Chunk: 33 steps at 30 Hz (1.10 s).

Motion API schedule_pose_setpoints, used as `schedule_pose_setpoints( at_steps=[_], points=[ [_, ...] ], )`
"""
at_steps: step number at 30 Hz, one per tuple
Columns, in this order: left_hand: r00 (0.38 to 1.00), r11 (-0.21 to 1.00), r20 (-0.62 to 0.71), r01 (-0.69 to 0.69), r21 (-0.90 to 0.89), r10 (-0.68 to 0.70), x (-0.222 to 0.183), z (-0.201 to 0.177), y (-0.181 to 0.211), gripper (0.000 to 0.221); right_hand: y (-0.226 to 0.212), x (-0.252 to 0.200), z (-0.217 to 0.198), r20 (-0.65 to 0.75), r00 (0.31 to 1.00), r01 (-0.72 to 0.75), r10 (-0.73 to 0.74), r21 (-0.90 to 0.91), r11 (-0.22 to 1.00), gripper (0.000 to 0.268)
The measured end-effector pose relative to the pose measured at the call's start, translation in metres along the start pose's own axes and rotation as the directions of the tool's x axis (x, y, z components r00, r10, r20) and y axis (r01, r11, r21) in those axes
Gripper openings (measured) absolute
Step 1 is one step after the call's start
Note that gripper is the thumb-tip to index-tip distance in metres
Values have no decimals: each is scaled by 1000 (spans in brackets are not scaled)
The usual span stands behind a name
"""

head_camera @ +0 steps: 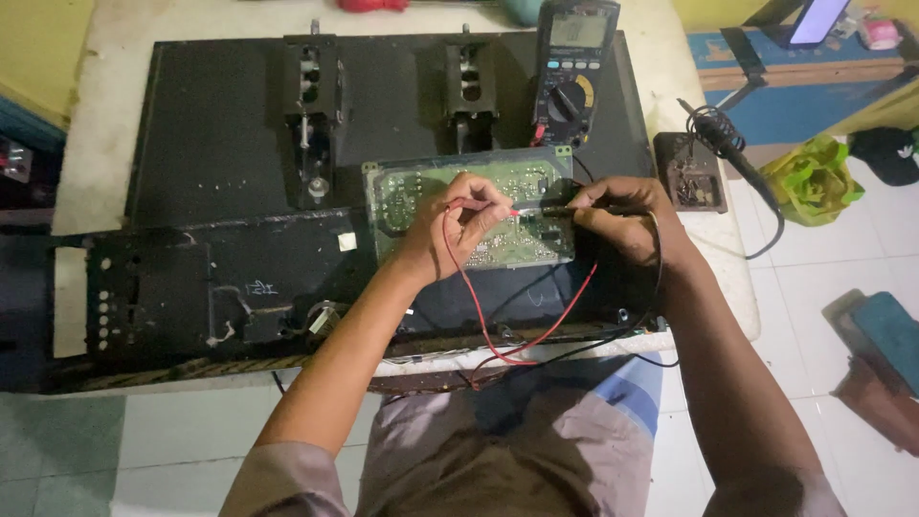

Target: Testing a power supply circuit board using a digital multimeter to diagnose faults

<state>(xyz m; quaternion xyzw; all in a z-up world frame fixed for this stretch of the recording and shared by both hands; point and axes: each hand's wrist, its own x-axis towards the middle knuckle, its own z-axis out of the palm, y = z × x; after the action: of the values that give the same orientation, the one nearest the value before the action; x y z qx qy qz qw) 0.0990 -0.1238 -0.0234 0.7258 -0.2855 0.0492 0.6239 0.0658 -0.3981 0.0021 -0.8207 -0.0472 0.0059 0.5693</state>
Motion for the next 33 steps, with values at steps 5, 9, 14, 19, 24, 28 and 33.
schedule_pose_setpoints(
  at_steps=[5,9,14,19,24,28,33],
  points=[
    [999,998,11,32,62,-32,0,-1,-1,19,-7,0,1,-15,1000,-1,2,50,999,15],
    [999,996,21,44,84,-46,3,-2,1,20,-9,2,2,-22,1000,-2,4,99,995,17],
    [999,991,10,46,122,-47,4,-3,6,21,-14,3,1,-4,1000,-14,15,17,1000,19],
    [999,992,0,40,120,-40,-1,-2,3,20,-14,0,6,-2,998,-59,59,23,998,20],
    [1000,994,-1,22,111,-22,0,-1,-3,18,-5,2,5,-32,999,-36,37,53,998,13],
    [1000,991,-11,13,130,-12,-1,1,3,18,-6,1,6,-33,998,-45,47,57,997,13],
    [1000,995,-19,4,96,-2,2,0,-1,17,-11,0,7,-47,997,-51,54,76,996,12]
  ],
)
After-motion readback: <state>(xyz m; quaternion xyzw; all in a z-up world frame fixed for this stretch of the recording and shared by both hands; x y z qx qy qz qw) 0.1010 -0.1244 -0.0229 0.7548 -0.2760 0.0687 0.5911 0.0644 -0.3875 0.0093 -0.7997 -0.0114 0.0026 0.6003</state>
